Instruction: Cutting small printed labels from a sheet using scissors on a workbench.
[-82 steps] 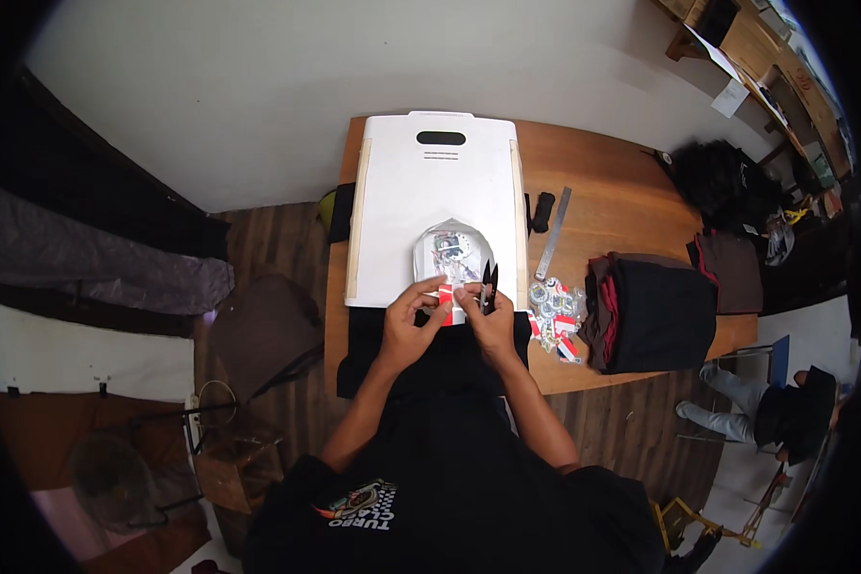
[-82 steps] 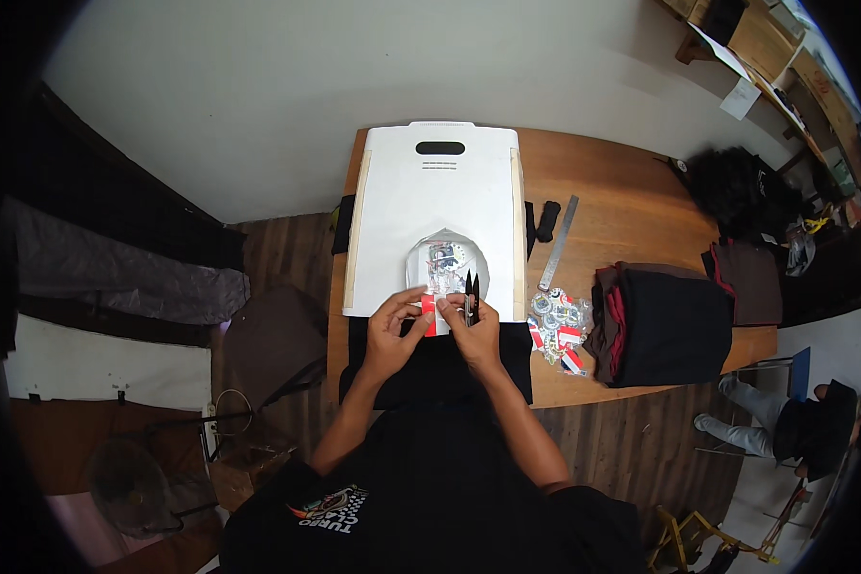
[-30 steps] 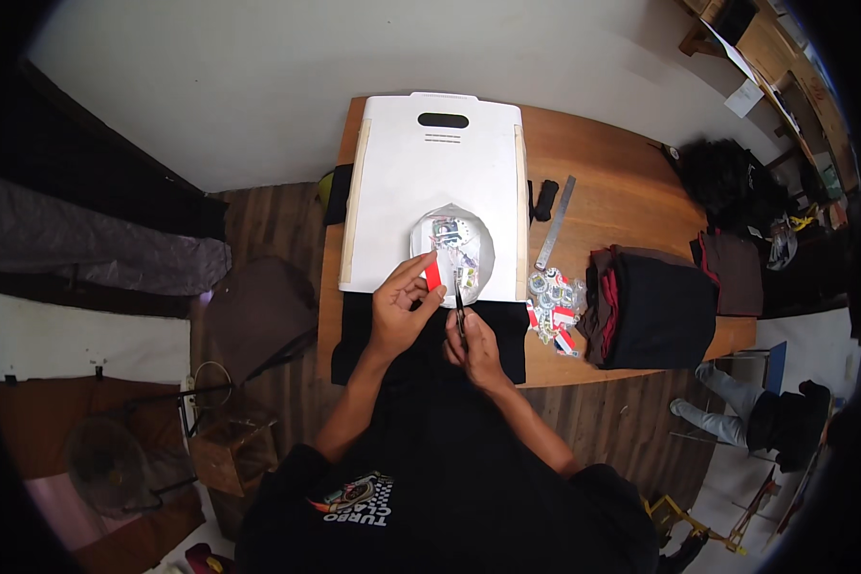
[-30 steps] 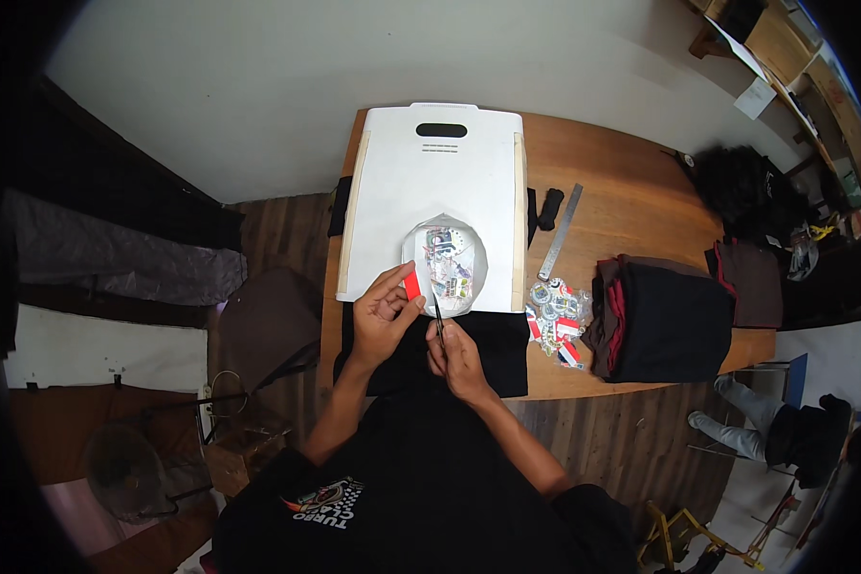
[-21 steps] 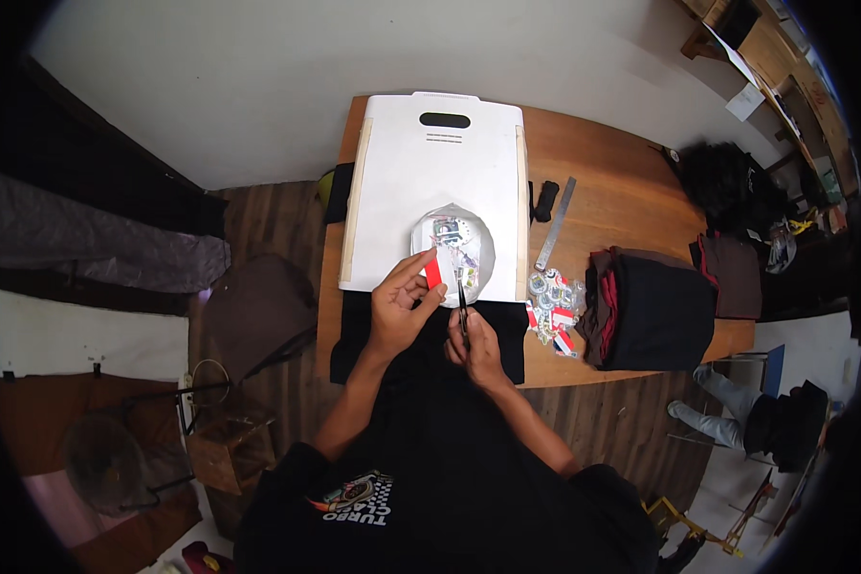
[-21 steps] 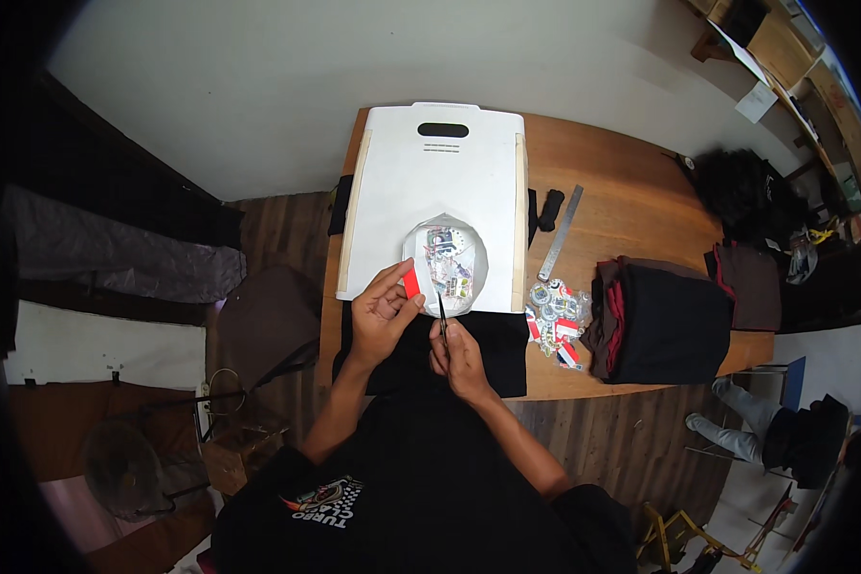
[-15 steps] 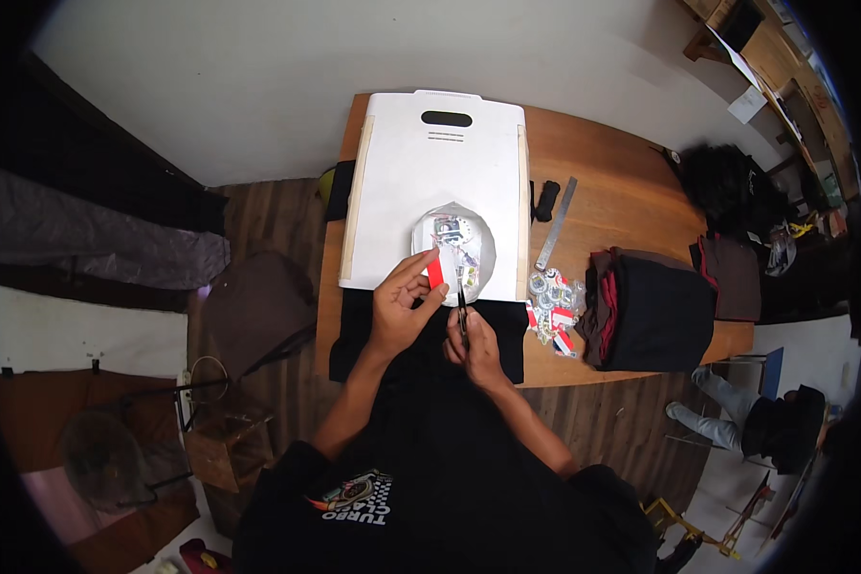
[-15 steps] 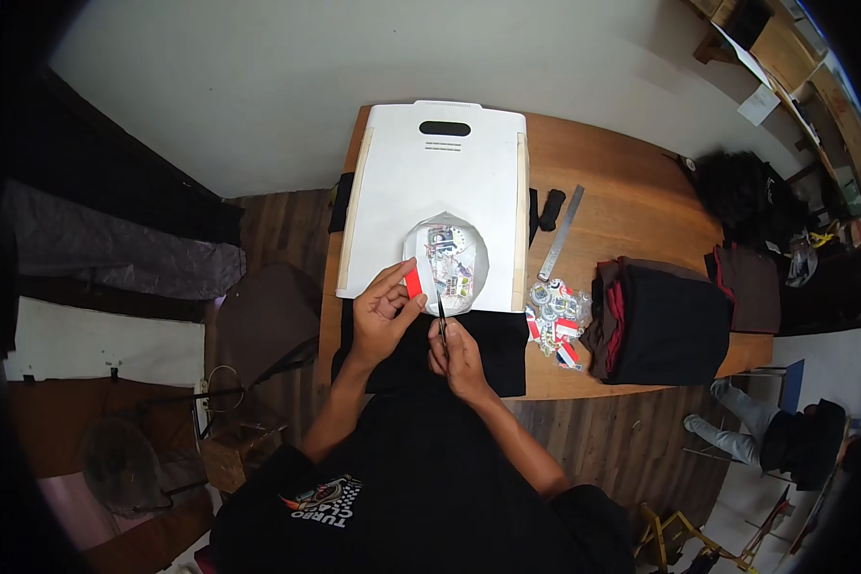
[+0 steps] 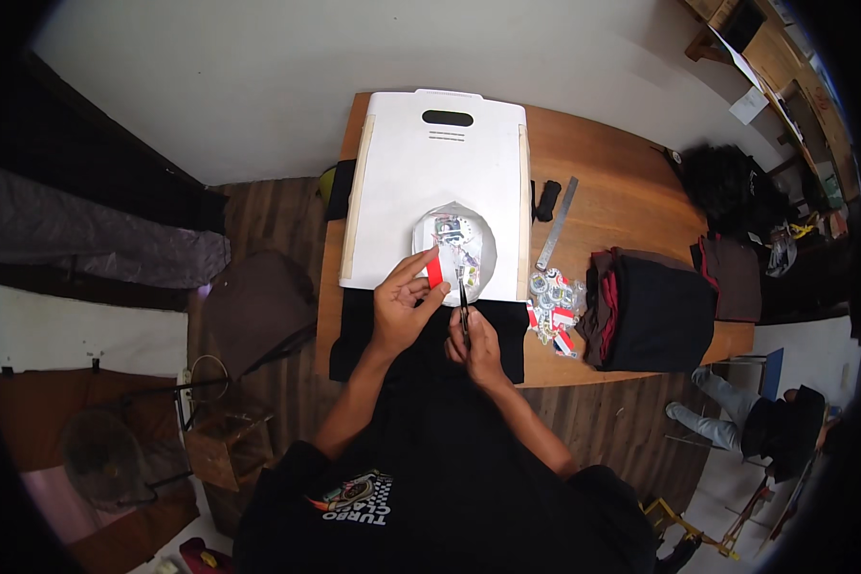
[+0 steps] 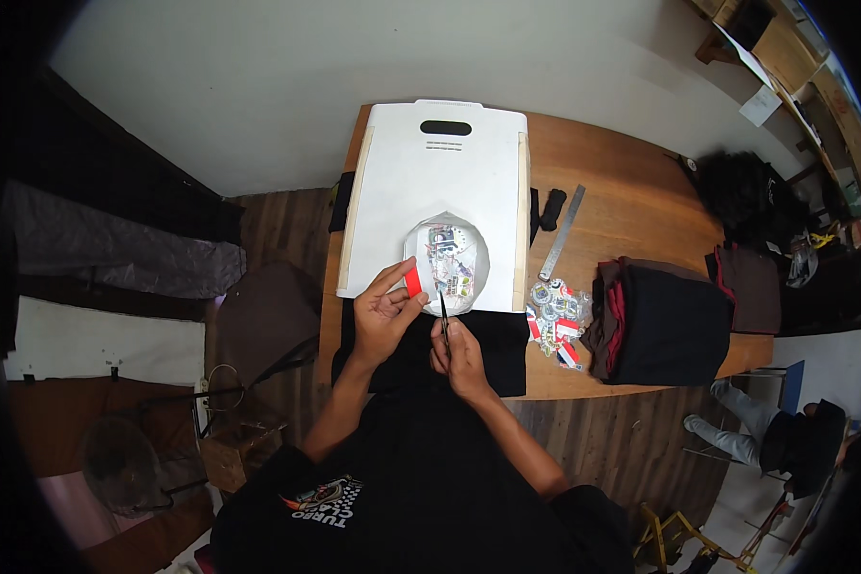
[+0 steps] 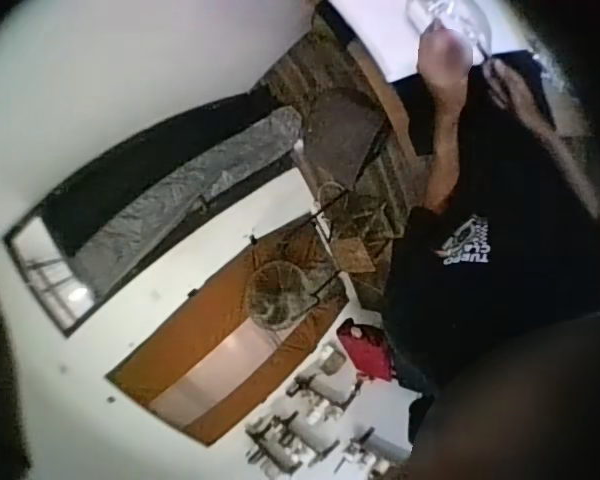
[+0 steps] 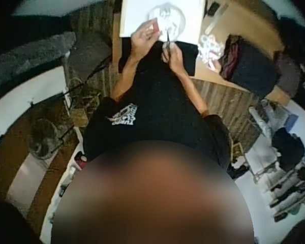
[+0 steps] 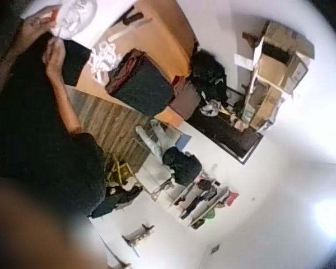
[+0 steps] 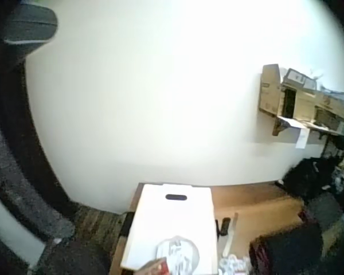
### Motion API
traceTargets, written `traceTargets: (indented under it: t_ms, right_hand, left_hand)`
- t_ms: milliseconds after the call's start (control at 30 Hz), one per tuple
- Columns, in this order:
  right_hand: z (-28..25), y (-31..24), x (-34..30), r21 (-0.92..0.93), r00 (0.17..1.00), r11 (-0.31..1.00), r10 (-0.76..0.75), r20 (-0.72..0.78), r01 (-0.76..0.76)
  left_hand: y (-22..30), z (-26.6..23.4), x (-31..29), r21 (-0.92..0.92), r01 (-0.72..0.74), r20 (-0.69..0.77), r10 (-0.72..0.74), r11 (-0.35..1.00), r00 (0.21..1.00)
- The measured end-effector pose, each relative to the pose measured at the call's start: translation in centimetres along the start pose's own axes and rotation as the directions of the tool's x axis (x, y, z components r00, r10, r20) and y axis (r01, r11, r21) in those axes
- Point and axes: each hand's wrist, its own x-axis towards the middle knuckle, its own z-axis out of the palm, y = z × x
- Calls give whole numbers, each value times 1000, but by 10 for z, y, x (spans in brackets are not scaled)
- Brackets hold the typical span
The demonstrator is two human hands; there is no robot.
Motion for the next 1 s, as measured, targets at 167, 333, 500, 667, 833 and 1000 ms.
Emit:
traceTargets:
  t_ms: [167, 333, 500, 667, 833, 1000]
  right_hand:
    - [-1, 4, 1, 10, 1000, 1000, 3, 2, -3]
    - [0, 3, 1, -3, 1000, 1000, -6, 13, 6]
    - [1, 0, 0, 8, 1000, 1000, 13, 25, -13]
    - [2, -1, -1, 23, 999, 1000, 11, 32, -12]
    - [4, -2, 0, 24, 1000, 1000, 3, 17, -4]
    - [5, -4, 0, 31, 1000, 999, 7, 19, -8]
  left_hand:
    - [2, 1, 2, -17, -12, -29, 11, 1000, 1000]
    - [4, 2, 1, -1, -4, -43, 4, 1000, 999]
    - [2, 2, 1, 27, -9, -26, 10, 1000, 1000]
    - [3, 3, 1, 65, -23, -36, 25, 998, 999]
    - [5, 4, 2, 96, -32, -19, 34, 995, 999]
    - [6, 4, 2, 98, -20, -10, 21, 995, 1000]
